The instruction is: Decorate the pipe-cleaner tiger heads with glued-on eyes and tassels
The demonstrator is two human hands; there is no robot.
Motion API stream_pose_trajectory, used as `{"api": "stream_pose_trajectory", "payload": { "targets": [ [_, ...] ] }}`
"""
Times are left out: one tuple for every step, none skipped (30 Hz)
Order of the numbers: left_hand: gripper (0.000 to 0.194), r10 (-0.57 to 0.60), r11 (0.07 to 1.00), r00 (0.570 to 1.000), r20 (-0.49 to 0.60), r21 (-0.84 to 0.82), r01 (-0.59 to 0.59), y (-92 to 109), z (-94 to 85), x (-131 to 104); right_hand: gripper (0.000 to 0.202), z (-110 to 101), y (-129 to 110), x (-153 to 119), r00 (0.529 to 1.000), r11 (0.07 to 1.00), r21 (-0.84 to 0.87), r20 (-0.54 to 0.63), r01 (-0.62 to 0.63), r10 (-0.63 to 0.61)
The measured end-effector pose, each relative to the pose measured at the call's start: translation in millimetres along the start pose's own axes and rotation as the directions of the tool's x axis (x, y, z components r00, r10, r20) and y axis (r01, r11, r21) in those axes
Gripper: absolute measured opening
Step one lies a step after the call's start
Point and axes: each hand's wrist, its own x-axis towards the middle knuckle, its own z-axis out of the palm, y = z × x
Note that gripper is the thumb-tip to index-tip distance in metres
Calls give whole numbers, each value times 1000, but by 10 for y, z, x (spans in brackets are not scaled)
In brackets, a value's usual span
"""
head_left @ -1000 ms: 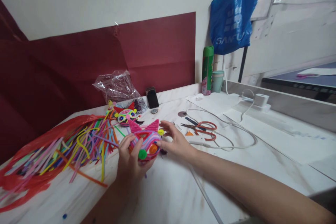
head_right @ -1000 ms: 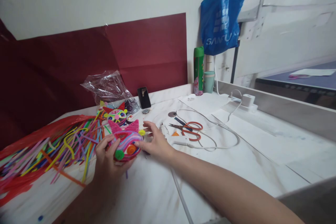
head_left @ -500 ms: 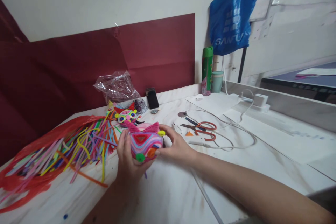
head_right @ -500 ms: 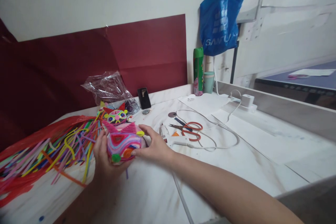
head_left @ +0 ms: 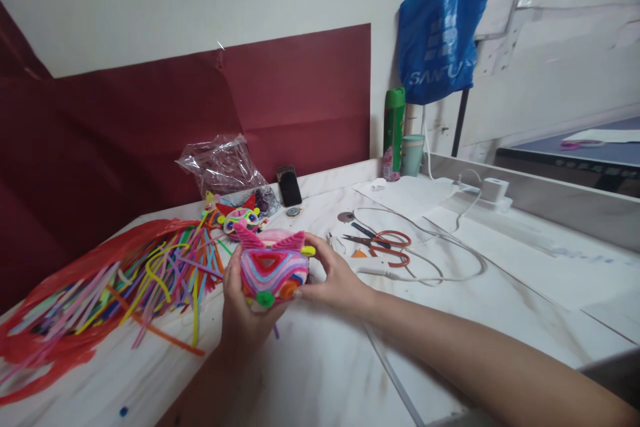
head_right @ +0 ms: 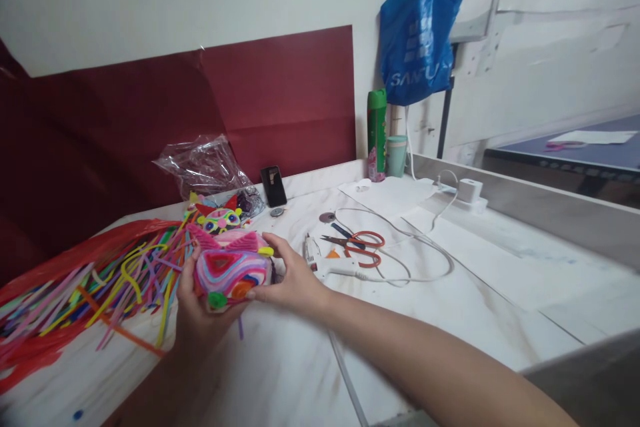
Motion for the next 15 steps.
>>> {"api": "stream_pose_trajectory", "payload": {
  "targets": [
    [105,-69,997,997,23,-35,70,13,8,-15,95,2,11,2,1000,1000,15,0,-7,7],
    [105,-110,991,993,49,-67,113,25,14,-27,94,3,21,4,1000,1000,29,1,-13,13],
    [106,-132,986,988,74,-94,138,36,17,-35,93,3,32,5,1000,999,42,0,-19,19],
    [107,-158,979,983,89,-119,168,43,19,-38,92,2,43,7,1000,998,51,-5,-24,25],
    [107,-182,969,978,105,-149,196,44,20,-36,91,0,57,10,999,998,55,-15,-29,30],
    [108,-208,957,970,125,-181,229,41,20,-31,89,-3,73,15,999,998,53,-29,-34,36],
    [107,-241,940,959,150,-209,269,33,21,-23,88,-7,92,22,998,998,48,-44,-40,42],
    [105,-277,922,945,175,-228,312,22,23,-15,87,-11,114,31,997,998,43,-56,-46,49],
    [103,-312,905,930,195,-235,354,8,27,-8,86,-14,139,43,996,998,44,-63,-55,58],
    [102,-342,893,915,212,-231,387,-7,31,-3,85,-17,166,56,996,996,54,-62,-66,69],
    [100,-368,885,903,221,-215,413,-21,38,0,84,-18,195,70,995,994,79,-50,-78,82],
    [99,-387,882,894,224,-192,430,-35,46,-1,83,-18,225,84,995,989,118,-29,-91,95],
    [99,-398,883,889,226,-167,438,-48,56,-3,80,-15,257,96,994,980,170,-2,-104,106],
    [99,-404,887,885,230,-138,441,-59,68,-8,76,-11,289,106,993,966,231,27,-118,115],
    [99,-407,891,882,235,-107,440,-70,81,-14,71,-5,323,113,991,946,295,56,-133,121]
  ]
}}
